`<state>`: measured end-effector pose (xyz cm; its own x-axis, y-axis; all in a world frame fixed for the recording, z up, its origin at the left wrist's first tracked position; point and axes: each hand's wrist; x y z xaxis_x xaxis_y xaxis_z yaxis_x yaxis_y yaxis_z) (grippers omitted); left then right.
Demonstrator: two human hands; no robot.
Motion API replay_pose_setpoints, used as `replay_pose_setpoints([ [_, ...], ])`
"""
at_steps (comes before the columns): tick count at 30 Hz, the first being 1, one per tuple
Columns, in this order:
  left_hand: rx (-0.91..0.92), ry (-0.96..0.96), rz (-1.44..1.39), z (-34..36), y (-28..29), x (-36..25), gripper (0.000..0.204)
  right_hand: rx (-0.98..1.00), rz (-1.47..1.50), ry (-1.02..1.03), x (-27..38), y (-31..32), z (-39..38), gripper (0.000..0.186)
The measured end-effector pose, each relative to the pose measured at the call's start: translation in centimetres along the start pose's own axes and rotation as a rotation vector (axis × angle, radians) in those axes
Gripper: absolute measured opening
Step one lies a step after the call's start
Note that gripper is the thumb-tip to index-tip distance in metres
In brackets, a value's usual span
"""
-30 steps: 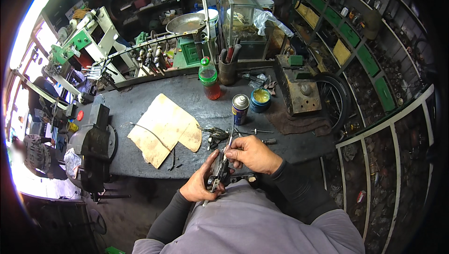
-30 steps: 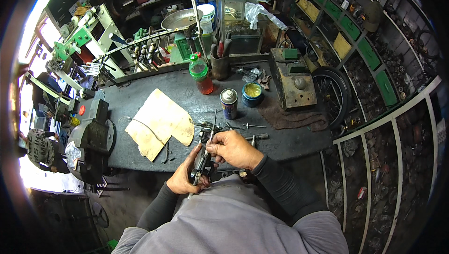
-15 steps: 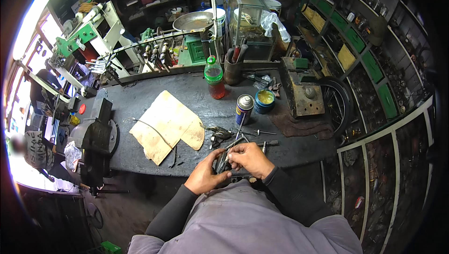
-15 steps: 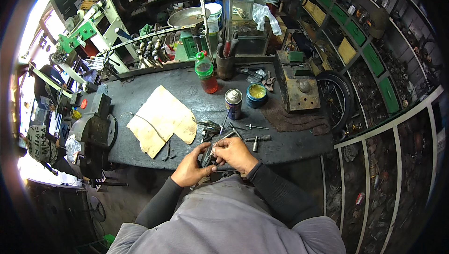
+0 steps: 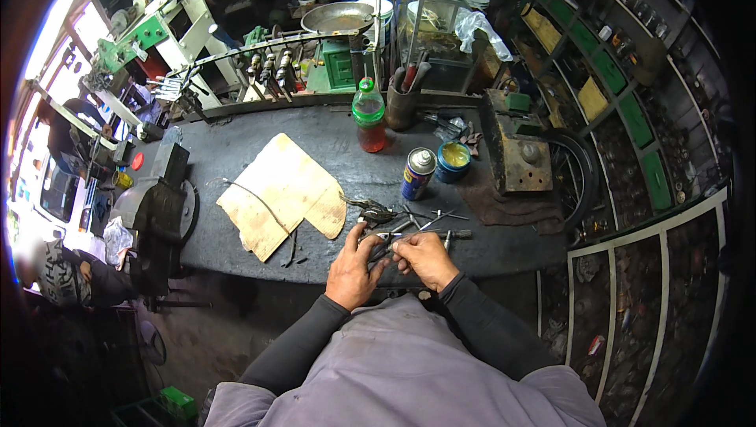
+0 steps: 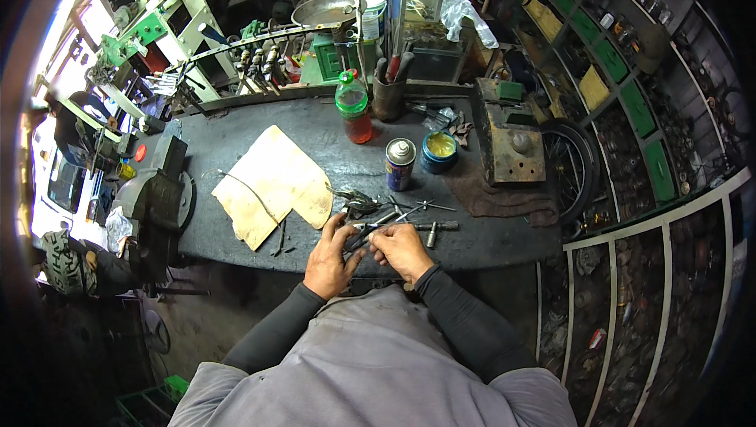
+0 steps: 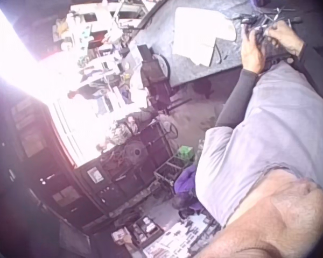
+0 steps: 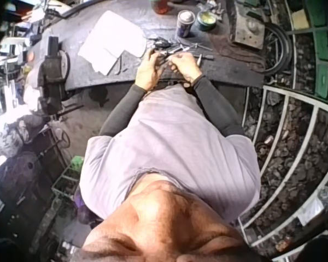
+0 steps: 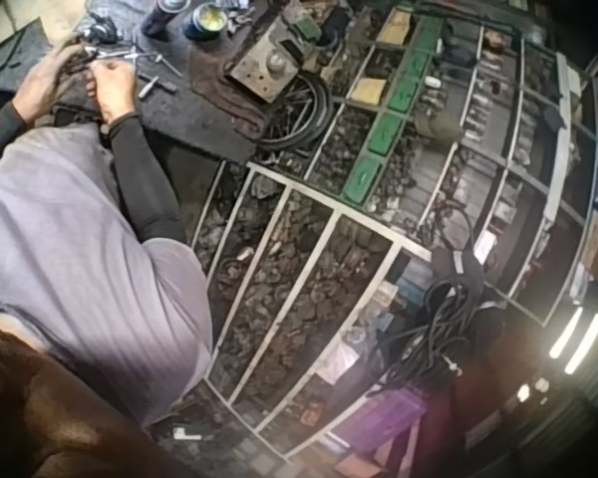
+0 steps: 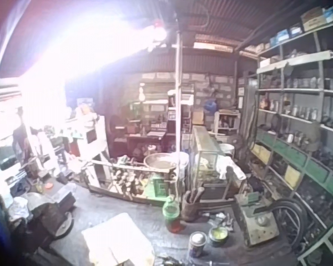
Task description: The person disassembles a small mechanical part, sprays it with lubricant, and reassembles it using hand tools on a workbench. The person handles the part and tools directly without visible power tools.
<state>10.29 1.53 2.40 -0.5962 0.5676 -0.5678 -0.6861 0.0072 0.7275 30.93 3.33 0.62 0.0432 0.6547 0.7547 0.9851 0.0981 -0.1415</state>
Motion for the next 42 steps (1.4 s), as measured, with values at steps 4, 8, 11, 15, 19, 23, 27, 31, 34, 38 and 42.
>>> replay_pose_setpoints([
  [4,0.094,0.209,-0.088,0.9,0.5,-0.4,0.057,-0.076,-0.151,0.102,1.8,-0.7,-0.6,0.026],
  [8,0.075,0.167,-0.166,1.4,0.9,1.0,0.063,-0.073,-0.185,0.134,2.0,-0.8,0.0,0.027],
  [11,0.016,0.154,-0.159,1.4,1.5,1.1,0.059,-0.066,-0.263,0.160,1.4,-1.1,0.5,0.027],
  [15,-0.047,0.076,-0.089,1.5,2.1,0.7,0.059,-0.106,-0.364,0.189,0.8,-1.2,0.6,0.026],
  [19,-0.071,0.060,-0.077,1.9,2.2,0.6,0.059,-0.193,-0.440,0.357,0.2,-1.6,1.0,0.030],
  [23,-0.090,0.046,-0.054,2.1,2.0,0.5,0.059,-0.216,-0.498,0.324,1.4,-1.8,0.0,0.042],
  [27,-0.077,0.045,-0.076,2.8,2.4,0.2,0.060,-0.151,-0.381,0.234,0.9,-1.0,0.6,0.042],
  [31,-0.055,0.090,-0.122,3.4,2.9,-0.3,0.059,-0.116,-0.361,0.273,1.3,-0.3,0.3,0.036],
  [34,-0.045,0.113,-0.144,3.4,2.8,-0.3,0.058,-0.085,-0.370,0.259,2.5,-0.4,-0.4,0.031],
  [38,-0.043,0.105,-0.115,3.3,2.8,0.0,0.058,-0.058,-0.359,0.216,2.9,-0.5,-0.4,0.021],
  [42,-0.032,0.125,-0.139,3.6,2.9,0.0,0.058,-0.064,-0.317,0.236,2.7,-0.7,-0.5,0.019],
])
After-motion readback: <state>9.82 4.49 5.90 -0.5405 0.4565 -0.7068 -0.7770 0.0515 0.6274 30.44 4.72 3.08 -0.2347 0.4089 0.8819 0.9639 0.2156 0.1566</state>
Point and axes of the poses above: each hand's wrist, its own z-axis towards the middle knuckle, its own y-axis out of the back of the hand, x = y × z, and after that the axes turned 11 degrees about -y, right-handed
